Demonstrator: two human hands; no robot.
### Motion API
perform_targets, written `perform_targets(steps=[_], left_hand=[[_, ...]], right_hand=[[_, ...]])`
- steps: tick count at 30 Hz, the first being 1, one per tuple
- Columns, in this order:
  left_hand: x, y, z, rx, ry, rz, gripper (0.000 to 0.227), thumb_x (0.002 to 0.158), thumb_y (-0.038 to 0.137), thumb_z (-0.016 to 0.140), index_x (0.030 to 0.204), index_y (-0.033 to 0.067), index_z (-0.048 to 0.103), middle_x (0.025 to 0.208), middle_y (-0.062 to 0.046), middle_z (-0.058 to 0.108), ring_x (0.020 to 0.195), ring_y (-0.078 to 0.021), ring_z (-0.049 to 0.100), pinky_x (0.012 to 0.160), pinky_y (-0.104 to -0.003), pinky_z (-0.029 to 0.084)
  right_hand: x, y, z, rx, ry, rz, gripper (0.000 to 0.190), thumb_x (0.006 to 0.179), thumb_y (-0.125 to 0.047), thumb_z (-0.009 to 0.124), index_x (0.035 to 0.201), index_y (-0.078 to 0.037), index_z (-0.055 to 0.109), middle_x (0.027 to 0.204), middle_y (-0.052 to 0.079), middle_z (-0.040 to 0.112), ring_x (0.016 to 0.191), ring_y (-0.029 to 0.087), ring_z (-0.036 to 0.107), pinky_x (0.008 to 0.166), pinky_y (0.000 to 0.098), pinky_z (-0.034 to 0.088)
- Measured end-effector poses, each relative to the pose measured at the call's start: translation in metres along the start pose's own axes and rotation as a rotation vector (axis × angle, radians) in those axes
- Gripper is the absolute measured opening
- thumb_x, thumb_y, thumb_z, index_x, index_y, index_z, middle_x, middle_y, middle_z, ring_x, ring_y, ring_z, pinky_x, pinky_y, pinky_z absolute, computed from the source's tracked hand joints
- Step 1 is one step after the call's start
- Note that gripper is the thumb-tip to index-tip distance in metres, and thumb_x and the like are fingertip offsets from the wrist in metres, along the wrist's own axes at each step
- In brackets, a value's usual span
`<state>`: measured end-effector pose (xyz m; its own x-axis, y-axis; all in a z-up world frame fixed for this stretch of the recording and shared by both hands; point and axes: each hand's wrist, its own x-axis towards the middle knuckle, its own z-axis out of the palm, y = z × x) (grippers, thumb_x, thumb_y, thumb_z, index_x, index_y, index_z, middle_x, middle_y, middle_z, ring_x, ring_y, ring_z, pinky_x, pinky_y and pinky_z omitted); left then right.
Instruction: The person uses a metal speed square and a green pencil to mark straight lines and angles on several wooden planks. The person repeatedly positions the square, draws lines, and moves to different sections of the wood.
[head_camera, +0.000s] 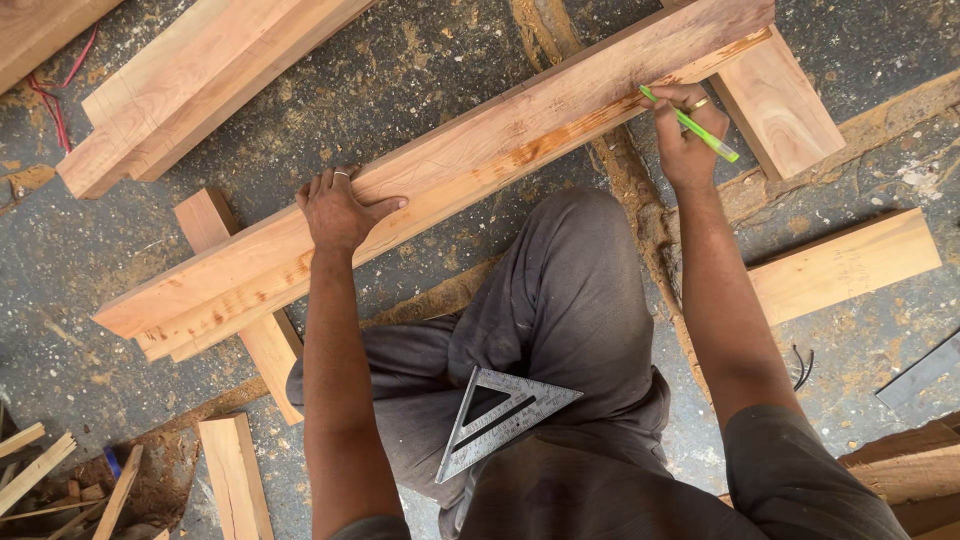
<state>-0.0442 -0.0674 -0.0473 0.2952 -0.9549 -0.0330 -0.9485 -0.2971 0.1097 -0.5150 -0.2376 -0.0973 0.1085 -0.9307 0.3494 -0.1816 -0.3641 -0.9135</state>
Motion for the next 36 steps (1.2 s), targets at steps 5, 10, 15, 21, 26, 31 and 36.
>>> perform_targets(steps=[5,10,15,21,26,31,36], left_hand=[[0.004,0.006,-0.001,0.014,-0.103,-0.092,0.111,0.047,0.086,0.082,0.128,0.0103,0.069,0.119,-0.012,0.067,0.124,-0.0319,0.057,0.115,-0.057,0.025],[0.005,0.008,-0.003,0.052,-0.130,-0.114,0.113,0.046,0.086,0.082,0.130,0.0112,0.068,0.122,-0.013,0.066,0.127,-0.0338,0.054,0.116,-0.056,0.024],[0.001,0.007,-0.002,0.049,-0.112,-0.080,0.111,0.051,0.086,0.081,0.130,0.0096,0.068,0.125,-0.013,0.066,0.129,-0.0344,0.054,0.117,-0.057,0.025],[-0.005,0.007,0.000,0.045,-0.048,-0.054,0.109,0.053,0.085,0.082,0.129,0.0083,0.069,0.124,-0.013,0.067,0.127,-0.0336,0.055,0.116,-0.056,0.027],[-0.011,0.017,-0.006,0.020,0.055,-0.041,0.100,0.056,0.080,0.084,0.122,0.0064,0.070,0.117,-0.013,0.069,0.120,-0.0344,0.059,0.112,-0.055,0.032],[-0.013,0.024,-0.006,0.118,-0.104,0.081,0.076,0.066,0.072,0.084,0.106,0.0090,0.070,0.103,-0.011,0.074,0.105,-0.0298,0.069,0.110,-0.052,0.040],[-0.010,0.039,-0.005,0.057,-0.140,0.139,0.065,0.081,0.063,0.080,0.112,0.0064,0.069,0.096,-0.013,0.075,0.087,-0.0300,0.073,0.078,-0.050,0.057]], right_hand=[[0.008,0.016,0.013,-0.043,-0.079,-0.085,0.015,0.109,-0.006,0.060,0.116,0.004,0.068,0.110,0.016,0.078,0.104,0.020,0.078,0.093,0.0340,0.063],[0.018,0.008,0.019,-0.157,-0.071,-0.192,0.017,0.103,-0.003,0.061,0.112,0.003,0.074,0.106,0.015,0.079,0.101,0.024,0.075,0.092,0.0380,0.061],[0.017,0.018,0.021,-0.111,-0.070,-0.149,0.017,0.105,-0.005,0.060,0.112,0.000,0.074,0.105,0.014,0.077,0.099,0.022,0.075,0.087,0.0399,0.063],[0.004,0.031,0.008,-0.132,0.118,-0.047,0.015,0.109,-0.006,0.057,0.111,0.000,0.070,0.108,0.014,0.079,0.096,0.016,0.076,0.084,0.0318,0.062],[-0.037,-0.011,0.007,0.002,0.139,0.180,0.015,0.108,-0.008,0.055,0.111,0.001,0.067,0.107,0.015,0.080,0.077,0.015,0.064,0.068,0.0293,0.052],[-0.099,-0.094,0.021,0.433,0.083,0.408,0.018,0.112,-0.011,0.048,0.122,-0.001,0.060,0.118,0.016,0.072,0.117,0.021,0.069,0.108,0.0355,0.053],[-0.103,-0.135,0.028,0.060,-0.023,0.163,0.020,0.113,-0.011,0.051,0.123,0.000,0.065,0.123,0.017,0.074,0.117,0.022,0.070,0.102,0.0330,0.053]])
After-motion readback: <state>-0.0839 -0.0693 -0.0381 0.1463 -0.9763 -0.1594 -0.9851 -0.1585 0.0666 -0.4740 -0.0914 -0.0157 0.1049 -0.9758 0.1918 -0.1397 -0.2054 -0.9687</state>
